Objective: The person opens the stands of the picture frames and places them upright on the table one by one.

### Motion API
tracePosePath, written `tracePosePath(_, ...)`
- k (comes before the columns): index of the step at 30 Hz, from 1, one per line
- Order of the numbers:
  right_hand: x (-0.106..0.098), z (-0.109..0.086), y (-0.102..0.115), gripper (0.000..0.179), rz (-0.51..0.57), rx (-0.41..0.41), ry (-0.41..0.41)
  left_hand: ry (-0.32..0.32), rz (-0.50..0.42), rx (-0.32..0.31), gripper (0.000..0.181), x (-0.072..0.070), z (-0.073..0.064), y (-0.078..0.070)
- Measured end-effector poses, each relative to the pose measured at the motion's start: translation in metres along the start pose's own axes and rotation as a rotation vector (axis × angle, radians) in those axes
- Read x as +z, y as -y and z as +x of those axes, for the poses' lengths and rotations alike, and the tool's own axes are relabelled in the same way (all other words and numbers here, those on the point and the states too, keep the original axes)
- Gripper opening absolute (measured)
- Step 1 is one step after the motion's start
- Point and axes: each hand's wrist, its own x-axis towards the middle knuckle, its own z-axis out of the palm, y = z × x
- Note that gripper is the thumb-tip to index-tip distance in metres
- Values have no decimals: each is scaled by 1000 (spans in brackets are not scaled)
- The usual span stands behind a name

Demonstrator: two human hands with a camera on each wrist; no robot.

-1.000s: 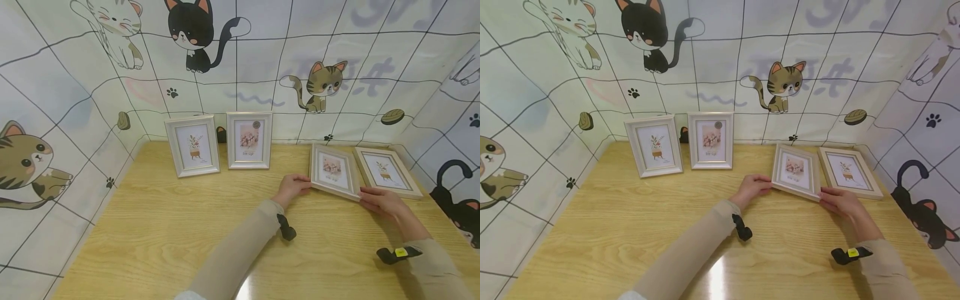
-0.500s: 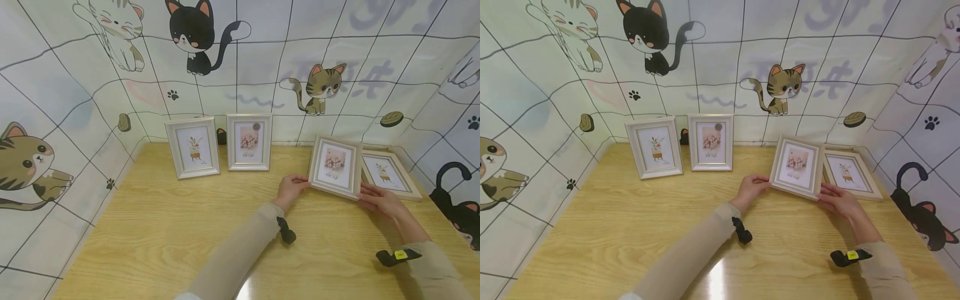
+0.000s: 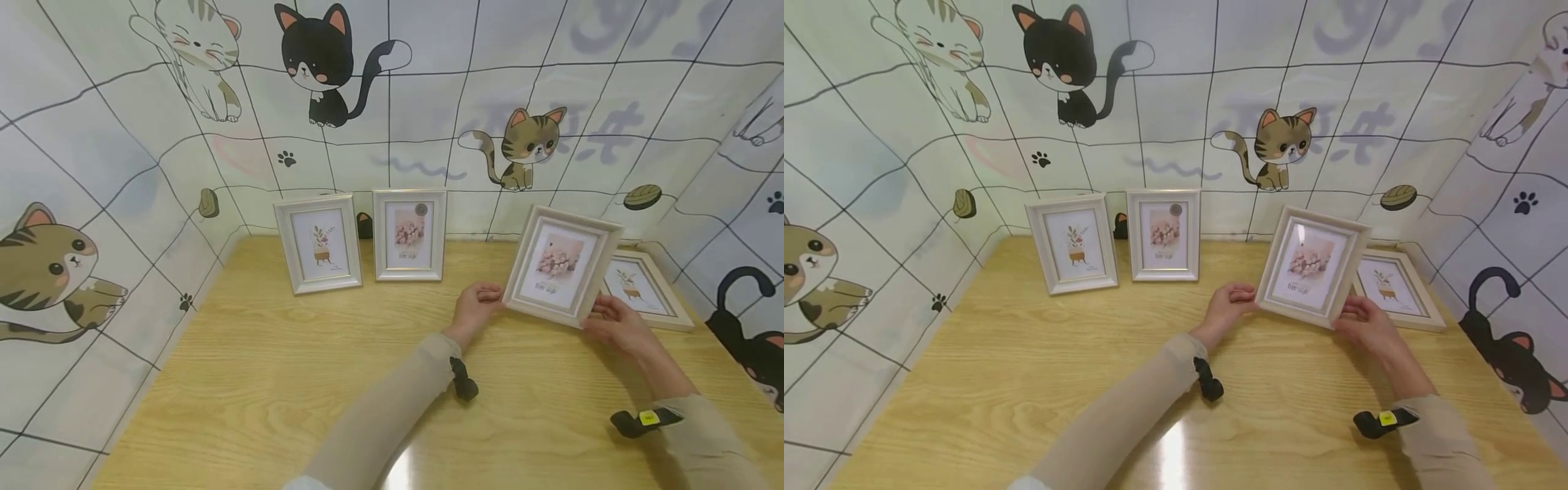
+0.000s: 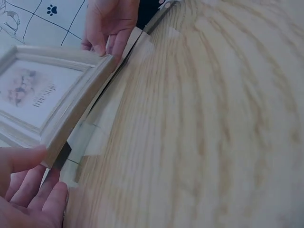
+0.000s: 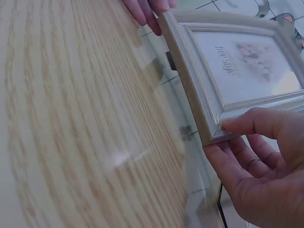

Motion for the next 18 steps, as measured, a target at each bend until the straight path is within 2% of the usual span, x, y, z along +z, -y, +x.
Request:
tracePosePath(4, 5, 2, 1, 36, -207, -82, -44, 17, 7, 23, 30, -2, 1, 0)
tracePosePath(6, 7, 4, 2, 35, -258, -111, -57, 16, 53, 35, 29, -3, 1, -1)
tracePosePath(11, 9, 8, 4, 38, -232, -138, -48, 0, 159, 57, 26, -7, 3, -3)
tracePosePath(13, 10, 9, 4, 40, -260, -142, -55, 4, 185, 67, 26, -9, 4, -2)
tracePosePath(18, 11, 12, 5, 39, -328, -143, -64, 68, 232, 102, 26, -14, 5, -3)
